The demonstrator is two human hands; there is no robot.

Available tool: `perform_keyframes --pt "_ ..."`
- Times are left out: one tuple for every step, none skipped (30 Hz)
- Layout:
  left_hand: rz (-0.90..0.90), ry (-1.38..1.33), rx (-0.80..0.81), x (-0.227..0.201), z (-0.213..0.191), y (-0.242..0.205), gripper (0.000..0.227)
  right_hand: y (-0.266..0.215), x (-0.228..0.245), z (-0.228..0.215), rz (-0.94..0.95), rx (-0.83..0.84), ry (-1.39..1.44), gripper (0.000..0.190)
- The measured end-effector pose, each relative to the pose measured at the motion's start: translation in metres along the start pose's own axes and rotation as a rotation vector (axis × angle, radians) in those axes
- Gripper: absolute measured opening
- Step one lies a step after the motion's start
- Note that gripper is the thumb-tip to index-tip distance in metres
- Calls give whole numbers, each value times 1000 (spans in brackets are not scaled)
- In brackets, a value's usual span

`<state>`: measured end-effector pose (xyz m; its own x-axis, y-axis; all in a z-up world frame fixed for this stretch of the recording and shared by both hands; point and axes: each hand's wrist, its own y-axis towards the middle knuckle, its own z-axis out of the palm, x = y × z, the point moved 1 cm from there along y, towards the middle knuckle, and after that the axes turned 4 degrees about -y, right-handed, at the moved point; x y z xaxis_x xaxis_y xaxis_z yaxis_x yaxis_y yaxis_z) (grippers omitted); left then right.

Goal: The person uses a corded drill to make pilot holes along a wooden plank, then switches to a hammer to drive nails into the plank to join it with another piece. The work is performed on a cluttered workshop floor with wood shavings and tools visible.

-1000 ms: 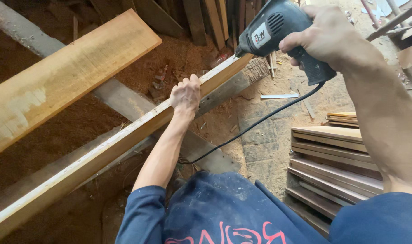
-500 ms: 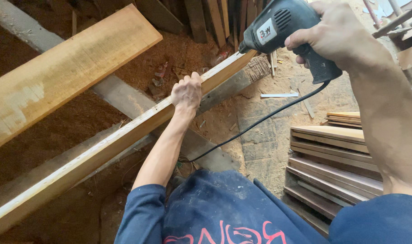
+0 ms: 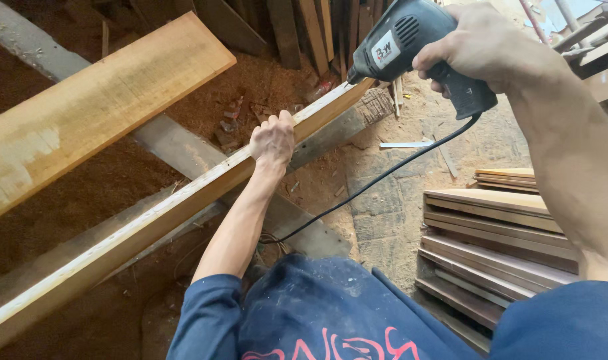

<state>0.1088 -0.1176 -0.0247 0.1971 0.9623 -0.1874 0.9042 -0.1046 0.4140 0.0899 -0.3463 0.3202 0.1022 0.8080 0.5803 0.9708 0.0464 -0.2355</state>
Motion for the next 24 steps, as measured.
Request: perform_keyframes --pt "5 6 -6 0 -1 1 14 4 1 -2 4 18 3 22" --pt "11 13 -13 0 -1 1 13 7 1 -5 7 35 7 21" --pt "7 7 -18 1 -1 1 12 11 1 -7 28 42 3 22" --pt "3 0 -24 0 -1 1 12 16 0 -10 49 49 -1 22" --pt "1 -4 -24 0 -1 -1 11 18 -3 -12 73 58 0 22" --pt "0 -3 -19 0 -1 -1 12 21 -6 -15 103 68 1 23" --pt "-4 -1 -14 0 -2 -2 12 25 -9 -18 130 80 2 24" --pt "-7 1 -10 0 -2 -2 12 30 -13 -22 157 92 3 25" --pt "-6 -6 -12 0 -2 -2 11 35 -16 -24 141 108 -13 25" --pt "-4 -12 -14 0 -3 -1 10 41 -19 -27 124 123 -29 26" --pt "-5 -20 -12 0 -4 -2 10 48 -23 -30 110 142 -46 26" --pt "-11 -24 -6 0 -4 -2 9 54 -28 -33 142 160 -49 25" --pt "-19 -27 -1 1 -5 -1 8 61 -33 -36 173 179 -53 24" --pt "-27 -30 4 3 -5 0 8 67 -38 -38 203 198 -57 24" --pt "-33 -33 10 4 -5 0 7 72 -43 -39 217 207 -45 24" --pt "-39 -36 15 6 -5 0 6 76 -47 -39 231 216 -32 25" --pt "-46 -38 16 7 -6 2 5 79 -49 -41 241 222 -22 26" --pt "-44 -48 15 7 -6 2 6 81 -50 -44 236 219 -29 26" --pt "-41 -55 14 7 -6 2 7 83 -50 -45 230 216 -33 27" --pt "-39 -63 13 7 -6 2 8 84 -49 -46 225 213 -38 28" --pt "-39 -57 12 7 -6 1 8 85 -46 -47 196 214 -75 29" --pt "-39 -50 10 7 -7 -1 7 85 -42 -48 167 215 -111 29" --pt "-35 -47 12 6 -6 -4 7 85 -39 -48 143 215 -146 30" --pt "-38 -41 14 6 -7 -6 6 84 -35 -46 121 223 -175 30"
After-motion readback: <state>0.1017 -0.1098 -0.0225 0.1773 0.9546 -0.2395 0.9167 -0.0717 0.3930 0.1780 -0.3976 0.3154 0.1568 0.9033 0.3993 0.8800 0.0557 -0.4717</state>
